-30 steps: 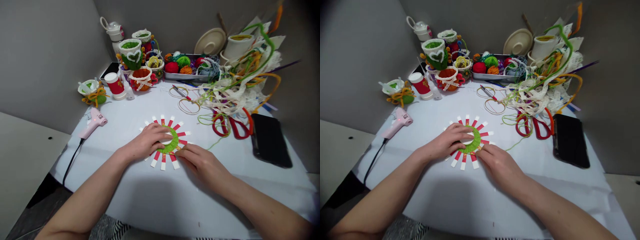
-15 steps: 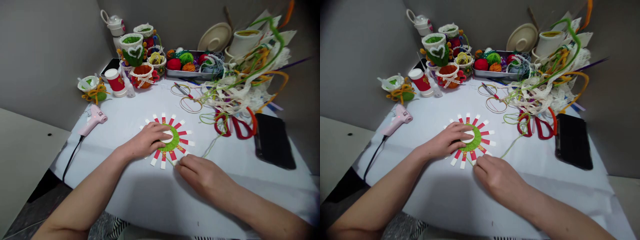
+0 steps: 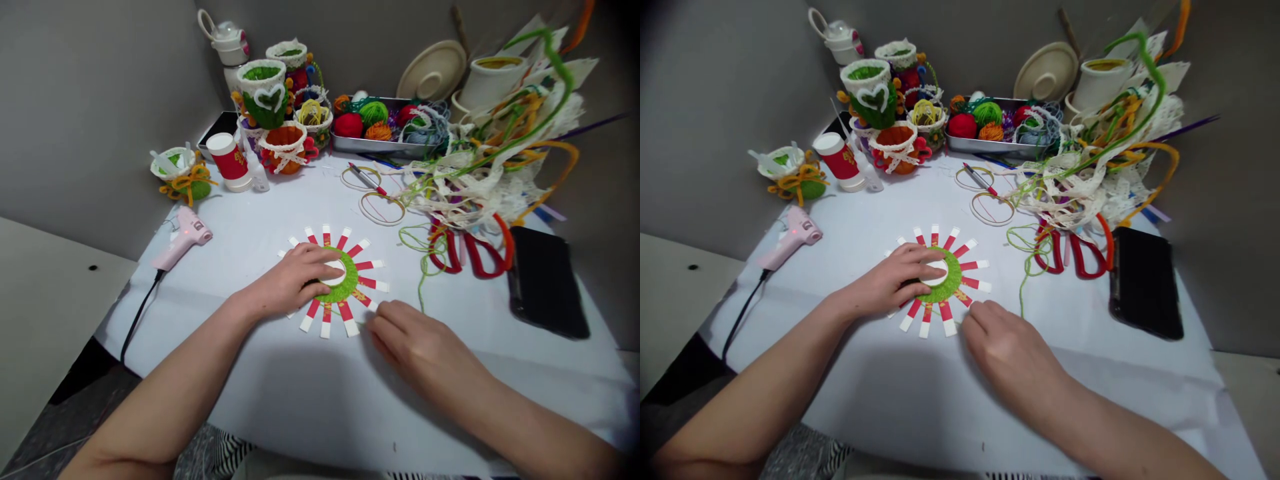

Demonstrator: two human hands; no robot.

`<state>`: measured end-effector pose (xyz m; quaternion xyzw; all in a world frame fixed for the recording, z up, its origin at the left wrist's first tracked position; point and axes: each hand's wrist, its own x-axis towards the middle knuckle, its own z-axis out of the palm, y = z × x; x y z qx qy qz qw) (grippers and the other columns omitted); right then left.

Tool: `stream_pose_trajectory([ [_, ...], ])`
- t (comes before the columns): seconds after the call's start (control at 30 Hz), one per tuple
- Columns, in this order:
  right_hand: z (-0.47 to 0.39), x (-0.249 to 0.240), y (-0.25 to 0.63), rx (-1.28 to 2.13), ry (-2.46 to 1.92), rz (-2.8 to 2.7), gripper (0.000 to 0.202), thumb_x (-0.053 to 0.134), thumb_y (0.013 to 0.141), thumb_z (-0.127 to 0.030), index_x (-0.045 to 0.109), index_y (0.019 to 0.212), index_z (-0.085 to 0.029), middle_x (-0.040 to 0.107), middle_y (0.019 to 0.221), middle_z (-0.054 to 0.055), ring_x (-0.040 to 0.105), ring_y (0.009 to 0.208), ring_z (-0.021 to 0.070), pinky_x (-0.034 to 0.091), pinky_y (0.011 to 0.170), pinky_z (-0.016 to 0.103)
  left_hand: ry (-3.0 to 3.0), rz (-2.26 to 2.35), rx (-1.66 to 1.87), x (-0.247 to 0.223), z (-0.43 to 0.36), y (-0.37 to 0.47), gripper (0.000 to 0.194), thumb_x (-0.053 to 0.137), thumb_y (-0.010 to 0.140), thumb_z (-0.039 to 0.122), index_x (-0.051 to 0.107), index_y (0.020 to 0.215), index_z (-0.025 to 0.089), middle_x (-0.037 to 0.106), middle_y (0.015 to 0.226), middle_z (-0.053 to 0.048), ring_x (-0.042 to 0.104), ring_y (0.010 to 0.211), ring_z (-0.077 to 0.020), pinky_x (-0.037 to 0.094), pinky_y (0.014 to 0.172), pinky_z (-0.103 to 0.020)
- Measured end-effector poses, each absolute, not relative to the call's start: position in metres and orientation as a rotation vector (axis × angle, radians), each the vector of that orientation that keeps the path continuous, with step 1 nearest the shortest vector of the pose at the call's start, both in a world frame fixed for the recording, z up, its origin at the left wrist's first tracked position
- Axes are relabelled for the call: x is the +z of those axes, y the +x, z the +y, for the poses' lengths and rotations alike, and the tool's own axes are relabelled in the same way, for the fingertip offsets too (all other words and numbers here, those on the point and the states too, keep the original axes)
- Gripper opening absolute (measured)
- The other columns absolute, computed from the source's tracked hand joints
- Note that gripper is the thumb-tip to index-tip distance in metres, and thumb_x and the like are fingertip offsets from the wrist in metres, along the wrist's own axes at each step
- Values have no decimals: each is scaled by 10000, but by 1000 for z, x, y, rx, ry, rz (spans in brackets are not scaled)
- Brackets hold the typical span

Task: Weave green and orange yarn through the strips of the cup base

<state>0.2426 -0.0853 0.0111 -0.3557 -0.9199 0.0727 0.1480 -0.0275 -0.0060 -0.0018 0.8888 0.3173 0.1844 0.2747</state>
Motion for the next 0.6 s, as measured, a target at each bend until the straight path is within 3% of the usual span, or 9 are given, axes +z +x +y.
stream_pose_trajectory([
  [0.2,-60,-3,242,348,-1222,-2335,219,540,1055,-207,670,881,-180,641,820,54,601,748,187,462,660,314,2380,867,508,-3,-6,-28,272,587,1053,248,697,1300,272,603,1525,-87,514,1363,-288,413,1162,-556],
  [0.37,-50,-13,240,453,-1314,-2228,193,574,1025,-204,654,849,-190,607,782,23,591,713,169,441,640,294,2376,876,518,-1,-9,-25,244,635,1032,265,702,1267,261,602,1496,-97,529,1353,-289,414,1165,-547],
  [0.47,-51,-14,240,480,-1322,-2230,175,584,1015,-198,655,855,-189,609,793,22,596,724,170,436,642,290,2313,970,580,-1,-14,-20,266,739,969,355,722,1199,223,525,1494,-145,513,1356,-320,440,1151,-547],
  [0.6,-51,-14,240,481,-1330,-2238,175,586,1008,-190,653,846,-188,606,791,19,591,720,167,429,639,287,2243,1180,664,-7,-19,-11,372,843,874,434,717,1138,204,548,1271,-127,533,1219,-314,499,1065,-532],
])
